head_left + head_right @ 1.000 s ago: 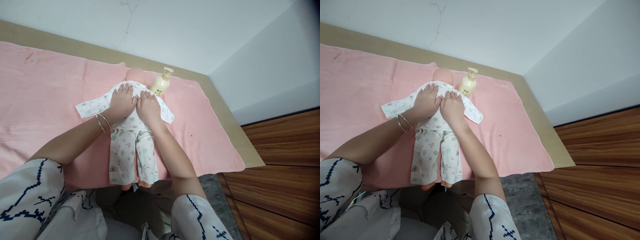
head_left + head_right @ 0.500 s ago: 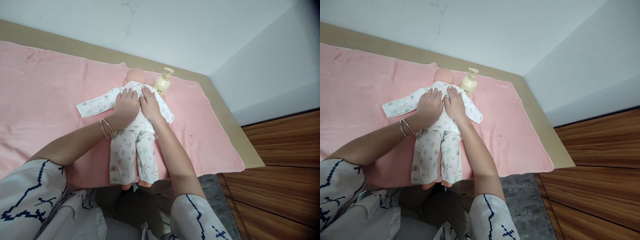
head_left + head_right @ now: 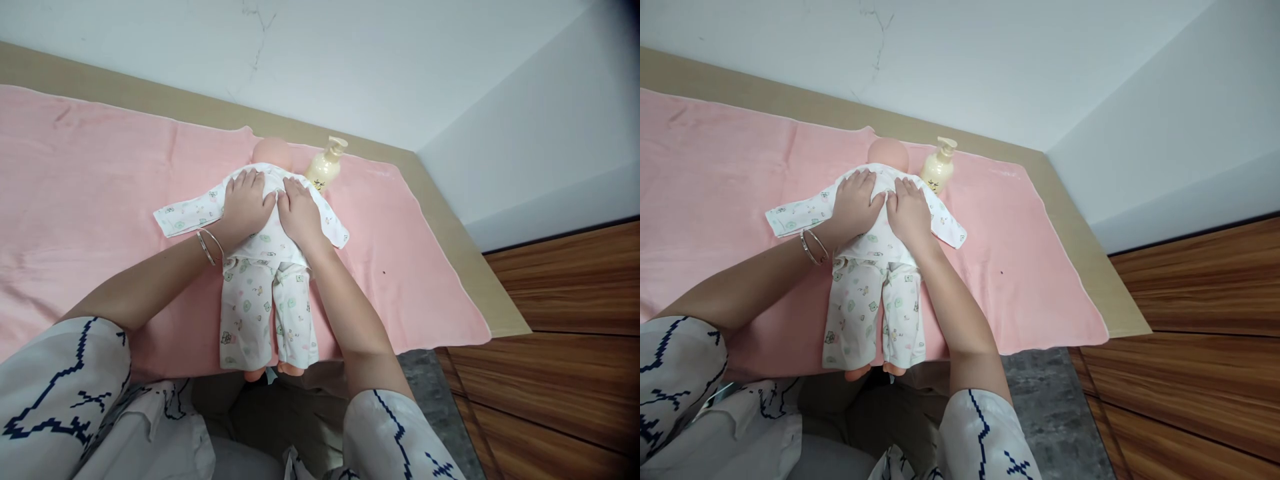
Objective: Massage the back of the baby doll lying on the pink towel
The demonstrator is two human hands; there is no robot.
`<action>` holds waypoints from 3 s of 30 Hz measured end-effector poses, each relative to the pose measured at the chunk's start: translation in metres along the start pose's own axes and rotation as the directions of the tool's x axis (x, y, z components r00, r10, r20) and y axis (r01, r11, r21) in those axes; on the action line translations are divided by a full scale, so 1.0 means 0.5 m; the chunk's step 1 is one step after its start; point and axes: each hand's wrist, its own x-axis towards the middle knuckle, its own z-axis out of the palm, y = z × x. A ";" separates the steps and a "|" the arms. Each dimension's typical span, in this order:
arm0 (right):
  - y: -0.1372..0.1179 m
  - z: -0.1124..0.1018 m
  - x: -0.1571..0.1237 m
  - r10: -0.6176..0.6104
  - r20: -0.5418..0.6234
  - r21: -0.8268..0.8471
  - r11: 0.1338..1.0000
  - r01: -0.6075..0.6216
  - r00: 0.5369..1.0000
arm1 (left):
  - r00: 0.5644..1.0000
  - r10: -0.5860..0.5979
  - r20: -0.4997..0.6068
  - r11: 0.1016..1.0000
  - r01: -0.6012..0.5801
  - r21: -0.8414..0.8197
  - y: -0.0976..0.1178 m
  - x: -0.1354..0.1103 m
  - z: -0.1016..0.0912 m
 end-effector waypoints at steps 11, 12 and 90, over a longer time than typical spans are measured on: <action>0.058 0.012 0.026 -0.083 0.068 0.112 0.991 0.075 0.994 | 1.000 -0.010 0.006 1.000 0.010 -0.008 0.032 -0.026 -0.011; 0.058 0.013 0.026 -0.084 0.068 0.112 0.991 0.076 0.994 | 1.000 -0.012 0.005 1.000 0.012 -0.005 0.030 -0.025 -0.011; 0.023 0.009 0.008 -0.066 0.000 0.139 0.988 0.066 0.998 | 0.984 0.157 -0.080 0.986 -0.161 -0.053 0.024 -0.030 0.014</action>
